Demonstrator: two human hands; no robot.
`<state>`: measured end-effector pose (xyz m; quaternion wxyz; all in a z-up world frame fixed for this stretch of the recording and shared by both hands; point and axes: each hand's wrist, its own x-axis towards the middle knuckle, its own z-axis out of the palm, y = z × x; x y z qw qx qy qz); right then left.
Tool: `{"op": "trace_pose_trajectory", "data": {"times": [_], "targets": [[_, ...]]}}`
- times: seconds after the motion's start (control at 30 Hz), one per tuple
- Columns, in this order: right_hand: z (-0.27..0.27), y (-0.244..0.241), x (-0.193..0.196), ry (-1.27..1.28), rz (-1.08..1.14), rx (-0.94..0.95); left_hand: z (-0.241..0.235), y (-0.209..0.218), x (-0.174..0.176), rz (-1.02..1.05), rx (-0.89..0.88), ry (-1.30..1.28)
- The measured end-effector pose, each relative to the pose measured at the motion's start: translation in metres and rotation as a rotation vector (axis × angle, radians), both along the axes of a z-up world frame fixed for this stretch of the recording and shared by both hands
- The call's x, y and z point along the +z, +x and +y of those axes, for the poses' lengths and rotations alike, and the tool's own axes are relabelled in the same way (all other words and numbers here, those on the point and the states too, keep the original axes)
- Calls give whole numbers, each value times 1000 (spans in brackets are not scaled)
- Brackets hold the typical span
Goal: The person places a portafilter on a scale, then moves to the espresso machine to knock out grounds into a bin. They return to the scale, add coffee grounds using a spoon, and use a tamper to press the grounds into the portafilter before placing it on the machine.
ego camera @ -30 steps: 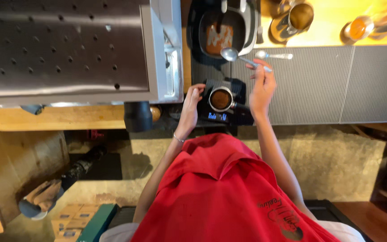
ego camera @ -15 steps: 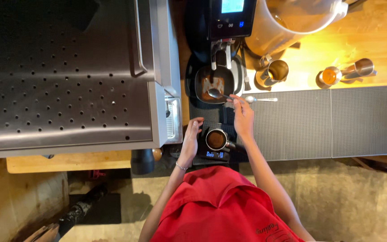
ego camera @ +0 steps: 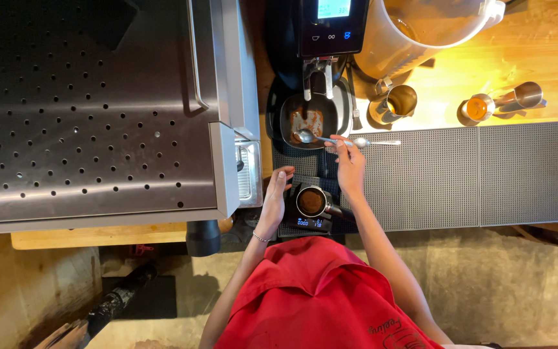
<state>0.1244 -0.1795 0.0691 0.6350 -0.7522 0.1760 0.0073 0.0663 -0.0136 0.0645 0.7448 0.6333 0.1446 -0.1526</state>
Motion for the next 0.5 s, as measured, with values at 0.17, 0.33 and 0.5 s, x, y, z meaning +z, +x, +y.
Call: {"op": "trace_pose_trajectory", "data": {"times": [0.17,0.33,0.5], "targets": [[-3,-3,9,58,-34,-46,1,-4,-4,0,26,4],[-7,-16,24,90,-70,-88,1,-12,-14,12,32,2],[-22,-37,29,110,-211,-111,3,-18,-22,-20,27,-3]]}}
